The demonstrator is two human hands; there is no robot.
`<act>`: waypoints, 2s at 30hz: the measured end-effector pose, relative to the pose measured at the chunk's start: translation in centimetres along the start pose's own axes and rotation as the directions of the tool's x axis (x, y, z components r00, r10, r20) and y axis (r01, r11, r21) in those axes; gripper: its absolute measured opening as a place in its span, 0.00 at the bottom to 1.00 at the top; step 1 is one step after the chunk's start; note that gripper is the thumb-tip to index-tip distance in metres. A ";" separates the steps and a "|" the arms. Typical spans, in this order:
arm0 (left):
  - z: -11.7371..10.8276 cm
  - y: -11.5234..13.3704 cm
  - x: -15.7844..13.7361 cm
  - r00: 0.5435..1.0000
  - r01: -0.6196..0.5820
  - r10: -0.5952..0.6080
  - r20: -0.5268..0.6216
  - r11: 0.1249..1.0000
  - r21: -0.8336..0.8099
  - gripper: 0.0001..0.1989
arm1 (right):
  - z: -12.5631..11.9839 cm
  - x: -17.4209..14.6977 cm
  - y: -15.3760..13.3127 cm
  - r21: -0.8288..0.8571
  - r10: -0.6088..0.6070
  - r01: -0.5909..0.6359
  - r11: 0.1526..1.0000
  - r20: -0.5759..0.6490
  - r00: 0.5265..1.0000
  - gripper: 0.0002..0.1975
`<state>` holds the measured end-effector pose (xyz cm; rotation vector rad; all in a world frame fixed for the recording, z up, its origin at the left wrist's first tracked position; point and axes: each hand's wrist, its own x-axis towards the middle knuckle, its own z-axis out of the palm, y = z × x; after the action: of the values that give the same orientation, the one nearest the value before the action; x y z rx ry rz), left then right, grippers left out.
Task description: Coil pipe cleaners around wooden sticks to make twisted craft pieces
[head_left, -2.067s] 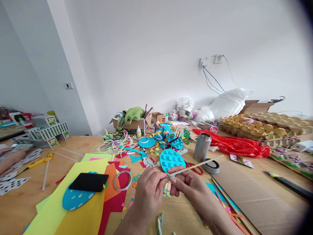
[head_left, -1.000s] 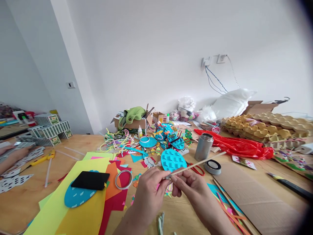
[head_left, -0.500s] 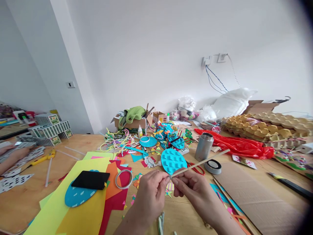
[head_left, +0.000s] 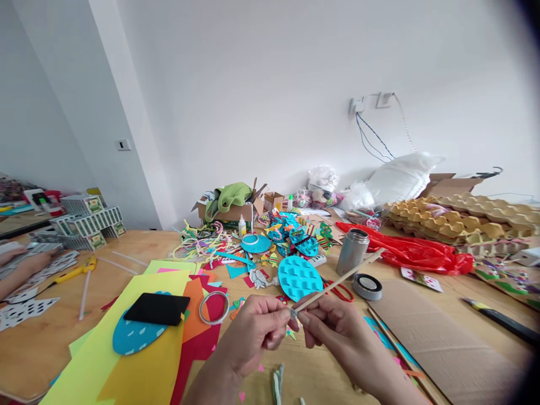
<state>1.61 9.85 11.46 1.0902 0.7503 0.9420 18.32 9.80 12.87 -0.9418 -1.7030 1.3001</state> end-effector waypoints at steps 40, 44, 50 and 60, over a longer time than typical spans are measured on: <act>0.0 0.1 -0.4 0.978 0.129 -0.128 0.166 0.992 0.004 0.15 | -0.5 -0.7 -0.3 -0.031 -0.010 0.011 0.999 0.057 0.998 0.15; -0.2 0.0 -0.1 0.962 0.187 -0.163 0.221 0.978 -0.095 0.15 | -0.5 -0.5 -0.4 -0.001 -0.005 0.005 1.000 0.058 0.998 0.16; 0.6 0.0 0.2 1.000 -0.013 0.012 0.012 0.993 0.119 0.18 | -0.3 0.1 0.2 -0.039 -0.016 0.016 0.999 -0.023 1.000 0.14; 1.1 -1.0 0.0 0.926 -0.201 0.371 -0.065 0.631 0.749 0.11 | -0.6 0.1 0.5 -0.146 -0.019 0.016 0.989 -0.019 1.000 0.12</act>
<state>2.87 9.25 10.86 1.8918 1.2207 1.0660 18.82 10.20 12.53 -1.0178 -1.8063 1.1627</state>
